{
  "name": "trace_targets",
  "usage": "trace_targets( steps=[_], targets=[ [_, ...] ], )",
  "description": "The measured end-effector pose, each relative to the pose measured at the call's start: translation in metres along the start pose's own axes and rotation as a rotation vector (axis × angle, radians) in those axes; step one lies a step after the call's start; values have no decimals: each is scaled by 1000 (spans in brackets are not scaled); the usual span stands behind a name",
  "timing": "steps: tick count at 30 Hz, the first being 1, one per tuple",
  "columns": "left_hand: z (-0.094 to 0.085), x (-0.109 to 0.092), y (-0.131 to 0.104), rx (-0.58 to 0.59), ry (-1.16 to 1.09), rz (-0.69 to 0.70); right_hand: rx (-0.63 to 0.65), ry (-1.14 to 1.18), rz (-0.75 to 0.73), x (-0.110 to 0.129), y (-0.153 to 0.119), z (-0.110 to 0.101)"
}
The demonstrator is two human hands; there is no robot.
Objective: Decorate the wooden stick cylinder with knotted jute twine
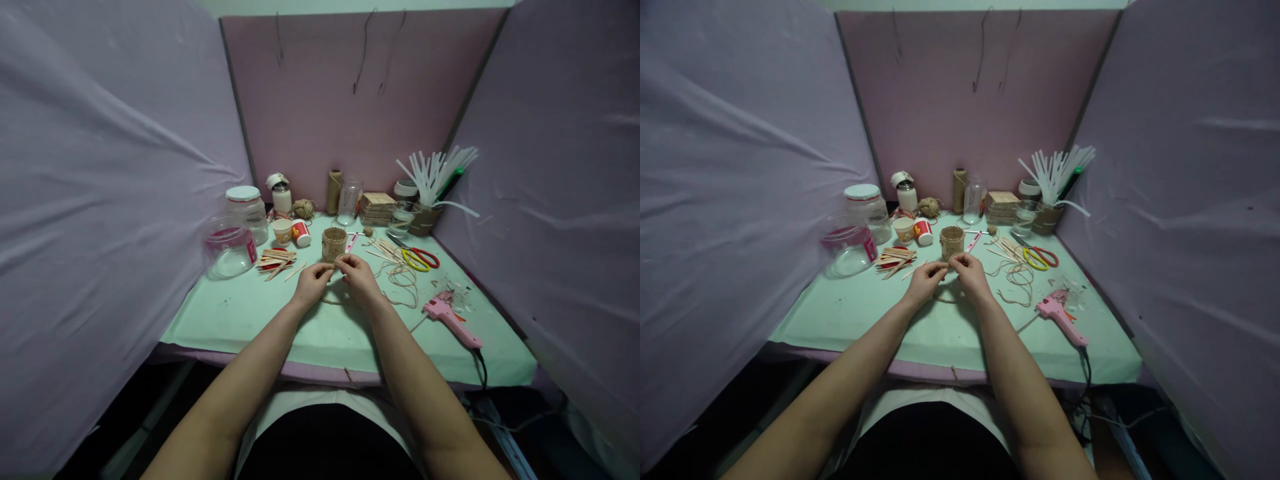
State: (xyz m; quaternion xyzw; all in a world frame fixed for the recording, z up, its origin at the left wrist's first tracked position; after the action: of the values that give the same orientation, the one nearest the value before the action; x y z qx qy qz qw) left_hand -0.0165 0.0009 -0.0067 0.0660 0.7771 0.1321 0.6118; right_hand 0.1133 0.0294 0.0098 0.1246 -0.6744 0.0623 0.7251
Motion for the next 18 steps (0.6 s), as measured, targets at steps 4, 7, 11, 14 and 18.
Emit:
trace_targets(
  steps=[4,7,11,14,18],
  targets=[
    [-1,0,0,3,-3,-17,0,-23,-63,1,0,1],
    [-1,-1,0,10,-28,-39,-1,-40,-85,1,-1,1],
    [-1,-3,1,10,-42,-63,5,-64,-120,-3,2,1],
    [0,-4,1,0,-25,-66,-11,-47,-145,-7,6,1],
    [0,-6,1,-49,-25,-48,-50,-53,-148,-11,9,1]
  ],
)
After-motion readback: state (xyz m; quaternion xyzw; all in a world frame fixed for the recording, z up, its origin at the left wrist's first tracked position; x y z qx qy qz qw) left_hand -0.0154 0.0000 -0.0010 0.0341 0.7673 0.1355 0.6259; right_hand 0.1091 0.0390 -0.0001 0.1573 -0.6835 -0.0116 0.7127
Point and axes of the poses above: each hand's wrist, its own y-axis towards the middle knuckle, its own z-axis out of the palm, x = y × z, the point moved 1 cm from there along y, towards the middle knuckle, and after that the axes turned 5 degrees about x, right-handed, at the moved point
